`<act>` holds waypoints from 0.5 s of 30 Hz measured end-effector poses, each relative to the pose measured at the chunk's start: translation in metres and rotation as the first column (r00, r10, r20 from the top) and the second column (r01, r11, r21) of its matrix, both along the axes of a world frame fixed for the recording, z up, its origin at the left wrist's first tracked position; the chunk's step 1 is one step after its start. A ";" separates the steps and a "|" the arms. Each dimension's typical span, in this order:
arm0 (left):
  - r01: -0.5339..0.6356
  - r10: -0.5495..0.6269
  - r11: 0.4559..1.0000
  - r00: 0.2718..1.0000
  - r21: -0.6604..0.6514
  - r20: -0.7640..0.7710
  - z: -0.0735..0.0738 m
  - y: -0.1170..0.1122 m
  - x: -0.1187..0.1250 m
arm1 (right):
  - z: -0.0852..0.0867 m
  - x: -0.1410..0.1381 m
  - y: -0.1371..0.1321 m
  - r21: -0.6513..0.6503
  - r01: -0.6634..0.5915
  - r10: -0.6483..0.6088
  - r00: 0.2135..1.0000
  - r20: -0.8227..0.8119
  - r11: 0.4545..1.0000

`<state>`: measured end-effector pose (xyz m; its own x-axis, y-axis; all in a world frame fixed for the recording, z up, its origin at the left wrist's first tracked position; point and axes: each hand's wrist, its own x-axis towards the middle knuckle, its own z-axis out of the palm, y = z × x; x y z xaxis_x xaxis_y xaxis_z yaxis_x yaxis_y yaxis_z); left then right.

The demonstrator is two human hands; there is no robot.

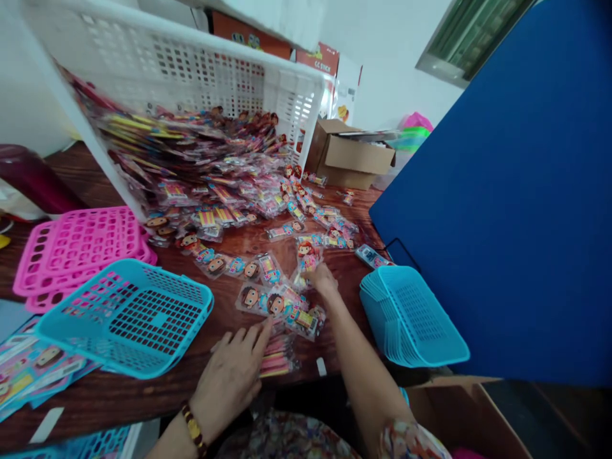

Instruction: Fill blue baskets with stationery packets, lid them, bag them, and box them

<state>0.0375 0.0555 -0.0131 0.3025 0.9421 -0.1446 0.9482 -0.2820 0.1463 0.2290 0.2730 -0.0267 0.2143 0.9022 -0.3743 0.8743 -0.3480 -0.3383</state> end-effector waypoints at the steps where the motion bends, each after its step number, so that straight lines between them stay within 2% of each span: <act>1: 0.002 -0.003 1.000 1.000 -0.002 -0.008 0.001 0.000 0.000 | 0.001 -0.003 0.002 -0.029 0.005 -0.004 1.000 0.014 1.000; 7: -0.005 0.005 1.000 1.000 -0.001 -0.017 0.002 0.001 0.001 | 0.006 -0.012 0.018 -0.074 0.018 -0.012 0.996 0.090 0.997; 10: -0.007 0.006 1.000 1.000 -0.023 -0.020 0.006 0.002 0.002 | 0.004 -0.012 0.022 -0.103 -0.021 0.031 0.995 0.094 0.994; 15: -0.009 0.009 1.000 1.000 0.006 -0.017 0.004 0.000 0.002 | 0.000 -0.026 0.023 -0.066 -0.067 0.074 0.991 0.112 0.996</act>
<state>0.0397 0.0560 -0.0091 0.2911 0.9458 -0.1437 0.9532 -0.2739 0.1281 0.2031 0.2959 -0.0264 0.1957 0.8924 -0.4065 0.9290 -0.3014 -0.2146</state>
